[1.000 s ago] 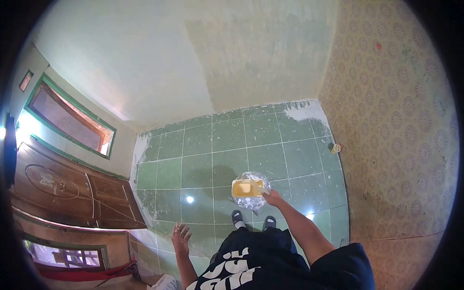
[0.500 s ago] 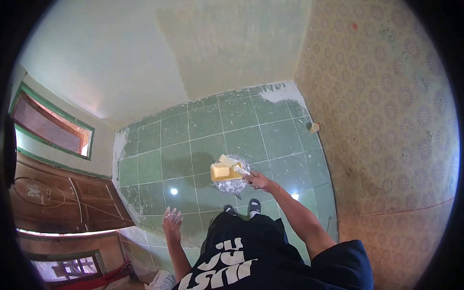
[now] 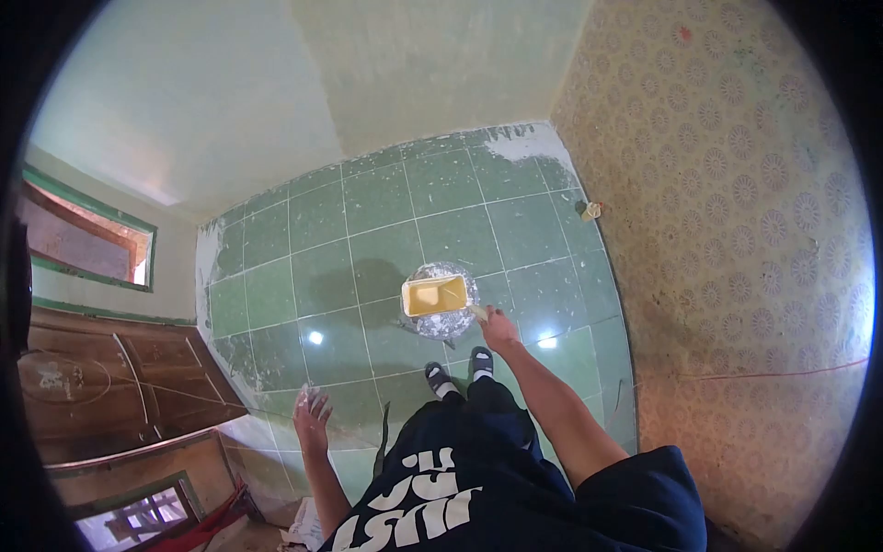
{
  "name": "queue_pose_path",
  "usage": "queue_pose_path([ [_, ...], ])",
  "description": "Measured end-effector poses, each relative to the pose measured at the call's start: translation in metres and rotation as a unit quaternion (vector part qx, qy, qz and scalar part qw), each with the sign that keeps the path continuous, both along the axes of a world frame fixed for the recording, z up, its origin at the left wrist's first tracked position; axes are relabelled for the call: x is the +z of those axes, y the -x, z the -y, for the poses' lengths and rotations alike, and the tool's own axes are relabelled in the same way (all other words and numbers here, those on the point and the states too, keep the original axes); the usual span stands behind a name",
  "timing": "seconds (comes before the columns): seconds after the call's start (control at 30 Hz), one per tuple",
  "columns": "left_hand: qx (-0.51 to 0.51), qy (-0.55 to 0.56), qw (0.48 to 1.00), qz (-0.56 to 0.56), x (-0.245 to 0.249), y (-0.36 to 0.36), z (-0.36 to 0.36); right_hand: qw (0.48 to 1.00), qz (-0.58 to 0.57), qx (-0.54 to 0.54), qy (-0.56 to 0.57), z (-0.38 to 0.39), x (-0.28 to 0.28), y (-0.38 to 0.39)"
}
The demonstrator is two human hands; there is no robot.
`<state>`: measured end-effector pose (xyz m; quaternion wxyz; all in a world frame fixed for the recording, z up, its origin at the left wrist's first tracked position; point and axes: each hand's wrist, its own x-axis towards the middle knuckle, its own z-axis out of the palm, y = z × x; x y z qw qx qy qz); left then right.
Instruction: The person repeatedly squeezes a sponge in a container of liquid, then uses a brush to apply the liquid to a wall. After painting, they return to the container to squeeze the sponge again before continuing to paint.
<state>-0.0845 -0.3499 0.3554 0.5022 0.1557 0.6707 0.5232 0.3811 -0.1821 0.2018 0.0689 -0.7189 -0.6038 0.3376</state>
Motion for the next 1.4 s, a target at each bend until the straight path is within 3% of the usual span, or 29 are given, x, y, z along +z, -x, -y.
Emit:
queue_pose_path([
  [0.13, -0.028, -0.009, 1.000, 0.011, -0.013, 0.019, 0.006, 0.999, 0.012, -0.017, 0.047, 0.009, -0.003, 0.000],
  [0.23, -0.047, 0.035, 0.998, -0.007, -0.007, 0.009, -0.023, 0.998, -0.019, -0.056, -0.002, 0.004, 0.007, -0.011],
  [0.4, -0.117, -0.004, 0.993, 0.029, -0.014, -0.037, -0.101, 0.989, -0.096, -0.068, -0.095, -0.005, 0.042, -0.075],
  [0.63, -0.203, -0.037, 0.978, 0.008, 0.009, -0.184, -0.206, 0.961, -0.148, -0.184, -0.146, -0.002, 0.081, -0.222],
  [0.77, -0.216, -0.054, 0.975, 0.011, 0.004, -0.302, -0.238, 0.958, -0.144, -0.219, -0.113, 0.007, 0.064, -0.344],
  [0.97, -0.342, -0.059, 0.937, -0.039, 0.013, -0.473, -0.284, 0.960, -0.132, -0.244, -0.041, 0.009, 0.060, -0.492],
  [1.13, -0.331, -0.011, 0.943, -0.008, 0.014, -0.590, -0.313, 0.948, -0.146, -0.280, -0.037, -0.019, 0.055, -0.592],
  [1.4, -0.322, -0.005, 0.947, -0.009, -0.040, -0.657, -0.407, 0.953, -0.121, -0.279, 0.006, -0.114, 0.028, -0.665],
])
